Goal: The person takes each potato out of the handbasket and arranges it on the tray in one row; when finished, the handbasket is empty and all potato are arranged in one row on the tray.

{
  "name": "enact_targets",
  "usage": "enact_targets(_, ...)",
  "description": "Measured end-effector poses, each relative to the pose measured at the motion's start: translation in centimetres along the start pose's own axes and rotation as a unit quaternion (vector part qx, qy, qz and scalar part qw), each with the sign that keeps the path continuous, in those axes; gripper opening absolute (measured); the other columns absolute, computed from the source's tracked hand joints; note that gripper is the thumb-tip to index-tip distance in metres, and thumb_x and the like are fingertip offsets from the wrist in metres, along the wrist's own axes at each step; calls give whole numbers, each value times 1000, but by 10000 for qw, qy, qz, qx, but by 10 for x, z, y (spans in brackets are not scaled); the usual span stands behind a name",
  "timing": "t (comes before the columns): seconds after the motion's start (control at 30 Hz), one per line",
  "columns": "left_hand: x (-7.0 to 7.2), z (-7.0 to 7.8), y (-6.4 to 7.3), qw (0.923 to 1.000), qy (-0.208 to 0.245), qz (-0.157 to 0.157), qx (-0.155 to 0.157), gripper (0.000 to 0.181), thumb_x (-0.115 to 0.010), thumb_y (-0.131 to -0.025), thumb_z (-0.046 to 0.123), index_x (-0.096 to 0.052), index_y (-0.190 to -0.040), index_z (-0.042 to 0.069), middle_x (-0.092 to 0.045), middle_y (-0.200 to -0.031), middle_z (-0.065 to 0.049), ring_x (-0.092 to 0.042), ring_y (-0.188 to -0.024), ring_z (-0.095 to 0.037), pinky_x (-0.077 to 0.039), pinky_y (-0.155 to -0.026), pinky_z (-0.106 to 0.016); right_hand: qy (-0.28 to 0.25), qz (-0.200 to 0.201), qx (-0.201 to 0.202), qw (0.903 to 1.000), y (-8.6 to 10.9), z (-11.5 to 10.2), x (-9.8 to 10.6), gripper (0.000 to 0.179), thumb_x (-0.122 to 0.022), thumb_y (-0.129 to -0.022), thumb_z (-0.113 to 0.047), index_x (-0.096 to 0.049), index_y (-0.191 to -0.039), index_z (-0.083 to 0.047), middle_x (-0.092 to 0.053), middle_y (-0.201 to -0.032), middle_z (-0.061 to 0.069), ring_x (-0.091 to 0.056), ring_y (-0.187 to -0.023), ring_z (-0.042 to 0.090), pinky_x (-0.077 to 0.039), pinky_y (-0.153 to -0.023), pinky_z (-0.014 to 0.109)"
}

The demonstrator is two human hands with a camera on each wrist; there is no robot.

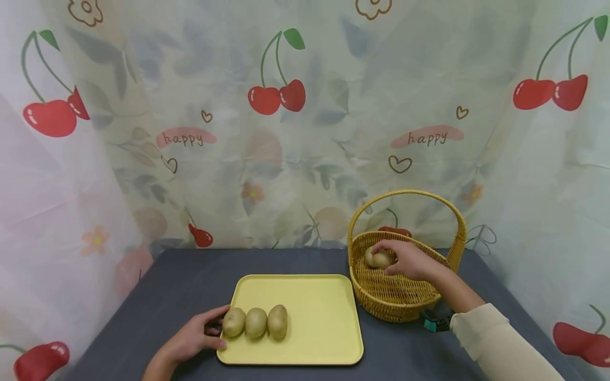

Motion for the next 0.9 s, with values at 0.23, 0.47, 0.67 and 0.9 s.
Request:
enact_targets(0.23,-1,0,0,10000,-74,62,-15,85,-79,-80,12,-31,-146,-12,-46,-136,-31,-55,-107,-29,-48,-81,-28,-266,550,327,9976,26,-23,-5,48,-79,-81,-5,-61,-124,-16,-56,-123,11,-60,-101,30,-52,-75,38)
enact_targets(0.47,-1,0,1,9999,-89,76,113,84,-79,-81,13,-31,-146,-12,-45,-136,-32,-56,-108,-30,-48,-81,-30,-702,1114,664,9891,41,-41,-19,48,-81,-80,-9,-62,-123,-16,-58,-118,7,-60,-92,22,-53,-68,28)
enact_targets(0.67,-2,-2,0,9998,-53,16,176,83,-78,-83,13,-30,-147,-11,-48,-135,-30,-56,-108,-30,-49,-81,-31,-1019,1850,1141,9708,58,-59,-37,51,-84,-76,-11,-64,-123,-9,-62,-116,9,-63,-90,22,-55,-64,30)
enact_targets(0.9,-1,-2,0,9998,-100,50,140,83,-77,-83,13,-31,-147,-11,-47,-135,-30,-56,-108,-30,-49,-81,-31,-1282,1868,1349,9646,54,-67,-70,51,-85,-76,-12,-64,-123,-14,-61,-111,-1,-61,-81,14,-53,-61,28)
Point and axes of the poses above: each hand's wrist, its own y-axis away from the middle knuckle, its own x-axis out of the back of the hand, z = x × y, the point moved 8 cm from there along -y, towards the middle knuckle
